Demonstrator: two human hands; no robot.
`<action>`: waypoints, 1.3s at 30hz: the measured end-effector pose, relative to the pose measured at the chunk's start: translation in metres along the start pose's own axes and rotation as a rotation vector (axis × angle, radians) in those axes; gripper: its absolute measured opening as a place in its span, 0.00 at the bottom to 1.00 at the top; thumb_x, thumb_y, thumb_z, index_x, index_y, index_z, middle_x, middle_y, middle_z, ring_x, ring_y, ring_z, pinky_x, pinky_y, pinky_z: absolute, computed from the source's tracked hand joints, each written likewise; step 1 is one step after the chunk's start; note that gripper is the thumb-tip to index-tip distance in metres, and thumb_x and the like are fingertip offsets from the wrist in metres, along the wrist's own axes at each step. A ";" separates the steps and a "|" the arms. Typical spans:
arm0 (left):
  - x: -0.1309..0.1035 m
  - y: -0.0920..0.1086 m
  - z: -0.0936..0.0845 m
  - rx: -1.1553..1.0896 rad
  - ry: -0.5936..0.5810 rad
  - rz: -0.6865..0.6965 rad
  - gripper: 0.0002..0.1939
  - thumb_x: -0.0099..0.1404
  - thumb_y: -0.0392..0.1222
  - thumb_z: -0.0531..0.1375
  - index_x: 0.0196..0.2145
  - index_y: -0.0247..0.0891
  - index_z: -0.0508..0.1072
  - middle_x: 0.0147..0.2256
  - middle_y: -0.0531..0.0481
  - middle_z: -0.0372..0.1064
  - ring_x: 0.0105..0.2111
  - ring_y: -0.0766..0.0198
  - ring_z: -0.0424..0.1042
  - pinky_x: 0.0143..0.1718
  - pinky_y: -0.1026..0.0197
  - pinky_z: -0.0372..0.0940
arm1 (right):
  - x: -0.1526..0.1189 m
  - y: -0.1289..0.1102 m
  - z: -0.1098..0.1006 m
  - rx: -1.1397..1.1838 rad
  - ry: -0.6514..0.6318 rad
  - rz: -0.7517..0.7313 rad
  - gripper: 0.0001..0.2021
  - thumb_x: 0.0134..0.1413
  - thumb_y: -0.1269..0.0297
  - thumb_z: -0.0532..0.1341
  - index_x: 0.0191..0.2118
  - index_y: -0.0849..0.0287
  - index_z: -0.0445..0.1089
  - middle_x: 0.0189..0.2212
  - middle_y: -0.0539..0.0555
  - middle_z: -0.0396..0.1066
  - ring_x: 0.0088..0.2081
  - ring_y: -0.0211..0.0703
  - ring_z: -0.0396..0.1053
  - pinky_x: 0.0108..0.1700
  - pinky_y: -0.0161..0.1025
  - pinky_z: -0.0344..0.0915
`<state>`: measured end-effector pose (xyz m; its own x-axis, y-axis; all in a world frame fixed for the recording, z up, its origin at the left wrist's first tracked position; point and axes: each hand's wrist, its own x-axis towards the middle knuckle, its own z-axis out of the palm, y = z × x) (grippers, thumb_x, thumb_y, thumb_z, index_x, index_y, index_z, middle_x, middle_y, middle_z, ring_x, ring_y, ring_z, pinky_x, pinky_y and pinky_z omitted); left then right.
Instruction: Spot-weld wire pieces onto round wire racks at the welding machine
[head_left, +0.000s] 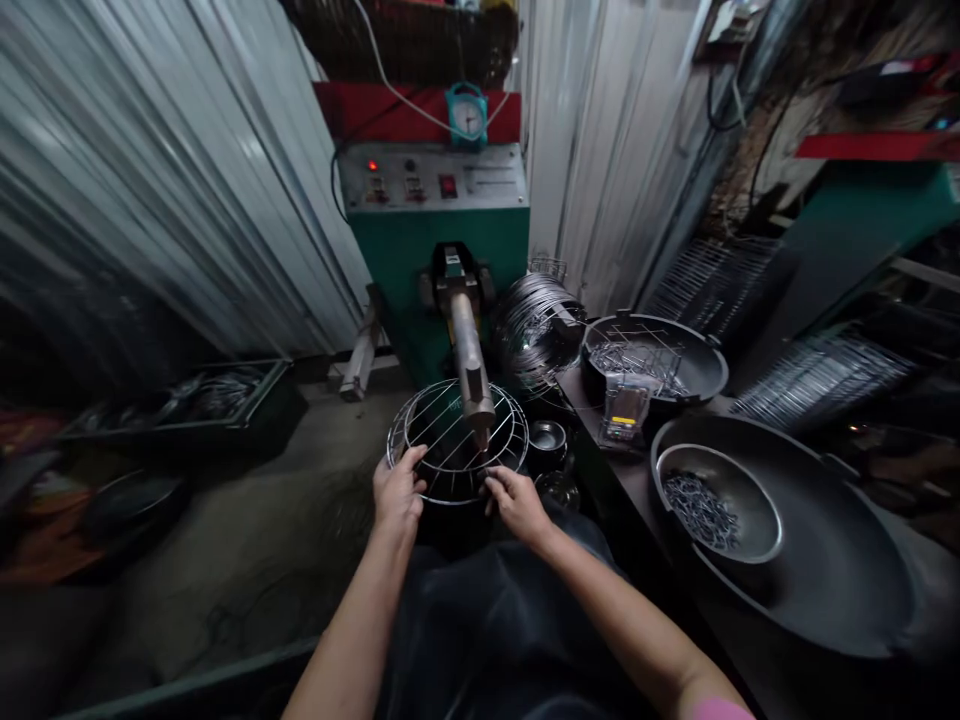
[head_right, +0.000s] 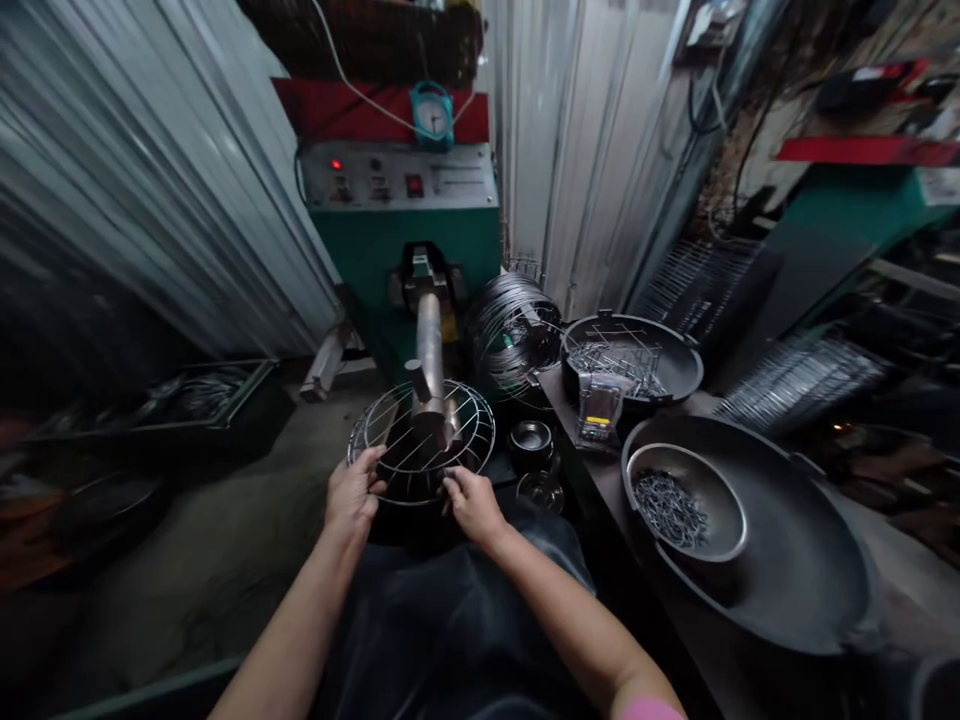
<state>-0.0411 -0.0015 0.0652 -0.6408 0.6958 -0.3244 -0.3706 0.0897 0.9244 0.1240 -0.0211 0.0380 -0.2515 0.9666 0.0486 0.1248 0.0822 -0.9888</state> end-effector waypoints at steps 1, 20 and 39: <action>0.000 0.000 0.000 -0.010 -0.005 -0.004 0.24 0.31 0.45 0.66 0.29 0.36 0.66 0.22 0.58 0.57 0.17 0.74 0.51 0.15 0.69 0.45 | 0.000 0.000 0.000 -0.005 0.001 -0.001 0.08 0.54 0.62 0.53 0.34 0.58 0.67 0.24 0.48 0.68 0.18 0.32 0.63 0.23 0.31 0.61; 0.008 -0.004 0.006 -0.080 0.007 -0.075 0.22 0.30 0.44 0.66 0.25 0.35 0.65 0.18 0.60 0.52 0.17 0.74 0.49 0.15 0.69 0.43 | 0.010 0.001 0.000 -0.033 0.045 -0.033 0.11 0.55 0.58 0.52 0.35 0.57 0.67 0.22 0.48 0.67 0.16 0.31 0.59 0.20 0.31 0.58; 0.022 -0.010 0.000 0.168 -0.068 -0.050 0.27 0.37 0.55 0.65 0.31 0.33 0.68 0.24 0.53 0.59 0.20 0.68 0.57 0.17 0.65 0.53 | 0.005 -0.004 -0.011 -0.081 0.048 -0.027 0.14 0.55 0.64 0.52 0.45 0.59 0.67 0.31 0.53 0.72 0.23 0.36 0.68 0.22 0.32 0.64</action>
<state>-0.0514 0.0124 0.0486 -0.5755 0.7334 -0.3619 -0.2800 0.2390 0.9298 0.1326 -0.0141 0.0433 -0.2100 0.9741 0.0841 0.1958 0.1261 -0.9725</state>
